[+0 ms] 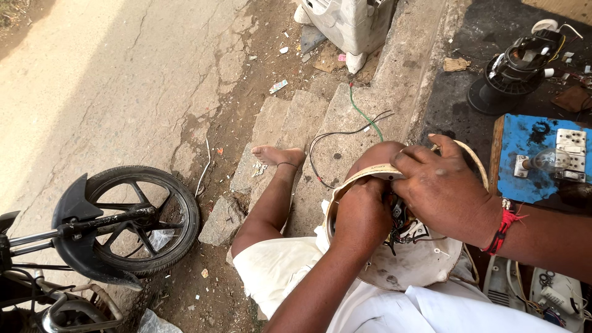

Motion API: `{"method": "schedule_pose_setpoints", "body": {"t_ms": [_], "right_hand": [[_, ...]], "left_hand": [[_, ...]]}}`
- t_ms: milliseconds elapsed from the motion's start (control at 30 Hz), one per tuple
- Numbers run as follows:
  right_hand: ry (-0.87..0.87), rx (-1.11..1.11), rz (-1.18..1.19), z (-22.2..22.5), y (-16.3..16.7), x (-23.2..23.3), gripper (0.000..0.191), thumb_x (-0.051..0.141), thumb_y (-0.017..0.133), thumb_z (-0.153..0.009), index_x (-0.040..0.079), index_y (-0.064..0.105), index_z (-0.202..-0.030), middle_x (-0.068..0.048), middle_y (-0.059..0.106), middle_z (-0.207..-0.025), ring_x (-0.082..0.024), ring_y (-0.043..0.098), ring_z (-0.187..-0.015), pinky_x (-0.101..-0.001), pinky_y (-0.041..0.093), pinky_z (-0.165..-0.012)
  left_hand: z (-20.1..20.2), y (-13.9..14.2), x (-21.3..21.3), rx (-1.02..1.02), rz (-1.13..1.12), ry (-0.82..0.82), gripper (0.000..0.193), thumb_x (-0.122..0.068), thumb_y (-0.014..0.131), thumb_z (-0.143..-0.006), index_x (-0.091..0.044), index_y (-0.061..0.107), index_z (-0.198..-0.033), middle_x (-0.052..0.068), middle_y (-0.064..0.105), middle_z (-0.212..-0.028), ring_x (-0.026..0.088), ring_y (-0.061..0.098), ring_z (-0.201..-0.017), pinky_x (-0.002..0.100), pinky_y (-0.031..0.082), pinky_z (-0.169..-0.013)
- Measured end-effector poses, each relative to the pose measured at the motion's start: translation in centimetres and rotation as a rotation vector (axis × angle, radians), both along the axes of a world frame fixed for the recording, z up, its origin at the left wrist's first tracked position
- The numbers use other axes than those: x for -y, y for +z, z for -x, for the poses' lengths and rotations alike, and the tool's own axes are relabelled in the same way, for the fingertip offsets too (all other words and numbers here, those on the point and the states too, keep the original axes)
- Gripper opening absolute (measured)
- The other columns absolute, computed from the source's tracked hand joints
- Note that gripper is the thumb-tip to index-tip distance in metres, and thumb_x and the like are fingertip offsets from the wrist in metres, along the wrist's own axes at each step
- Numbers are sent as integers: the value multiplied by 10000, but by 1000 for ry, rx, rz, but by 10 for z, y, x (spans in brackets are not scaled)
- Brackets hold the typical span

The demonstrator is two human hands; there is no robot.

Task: The person sits on the ground with a mixer grinder motor base on their lap, opens its housing and works on the internal wiring and motor connections by hand, repositioning the casing and wires as they repair the appliance.

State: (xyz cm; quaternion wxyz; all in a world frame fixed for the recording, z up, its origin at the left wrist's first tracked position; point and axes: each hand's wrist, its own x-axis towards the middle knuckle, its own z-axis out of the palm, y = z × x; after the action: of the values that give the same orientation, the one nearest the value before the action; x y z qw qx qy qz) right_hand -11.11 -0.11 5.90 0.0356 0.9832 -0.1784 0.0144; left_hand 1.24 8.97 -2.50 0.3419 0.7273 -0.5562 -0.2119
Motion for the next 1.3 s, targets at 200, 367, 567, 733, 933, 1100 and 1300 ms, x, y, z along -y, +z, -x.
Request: {"method": "schedule_pose_setpoints", "body": {"t_ms": [200,367,567,733,933,1100,1300], "right_hand": [[-10,33,28,2,-2,-4,195,205,722,-655,169,786,-835,-82,667,-1154,-287,608,-1177,-598,365,-1035],[-10,19,-6,2,-5,-6,196,202,731,-651,170,786,-835,-80,659,-1127,-292,604,-1167,-598,361,-1031],[-16,-35,-48,-2,-5,-5,182,206,755,-640,178,790,-816,-93,651,-1152,-297,598,-1170,-597,353,-1033],[-30,-33,-77,-4,-4,-3,176,188,743,-654,181,792,-823,-89,651,-1174,-293,601,-1163,-582,347,-1049],[-51,20,-90,-3,-3,-4,168,195,725,-682,189,789,-837,-56,659,-1154,-269,616,-1131,-572,353,-1038],[-60,15,-56,-3,-4,-4,163,234,738,-717,176,783,-862,-47,668,-1135,-239,631,-1056,-542,369,-1038],[-61,111,-84,0,-4,-2,198,225,742,-709,160,791,-890,-50,687,-1140,-246,641,-1048,-528,393,-1016]], "left_hand": [[1,0,3,-2,-91,-7,150,-16,639,-816,-8,725,-939,237,724,-851,405,718,-820,505,560,-773],[2,-1,0,-48,-11,31,101,-45,657,-848,-6,738,-894,238,722,-856,418,706,-824,513,550,-760],[0,-4,0,-51,-28,59,96,-50,658,-844,-8,741,-864,242,719,-842,418,708,-821,514,553,-772],[0,-5,0,-48,-5,51,115,-31,649,-824,-7,748,-877,242,720,-848,416,709,-827,514,557,-784],[0,-3,-1,-58,-2,46,126,-30,654,-823,-6,750,-902,242,722,-856,411,714,-832,514,559,-786],[1,-3,-1,-51,8,57,149,-36,647,-843,-11,739,-957,237,724,-854,407,719,-839,515,561,-792],[3,-2,1,-33,14,68,160,-51,664,-829,-16,718,-975,247,722,-889,420,707,-883,531,545,-809]]}}
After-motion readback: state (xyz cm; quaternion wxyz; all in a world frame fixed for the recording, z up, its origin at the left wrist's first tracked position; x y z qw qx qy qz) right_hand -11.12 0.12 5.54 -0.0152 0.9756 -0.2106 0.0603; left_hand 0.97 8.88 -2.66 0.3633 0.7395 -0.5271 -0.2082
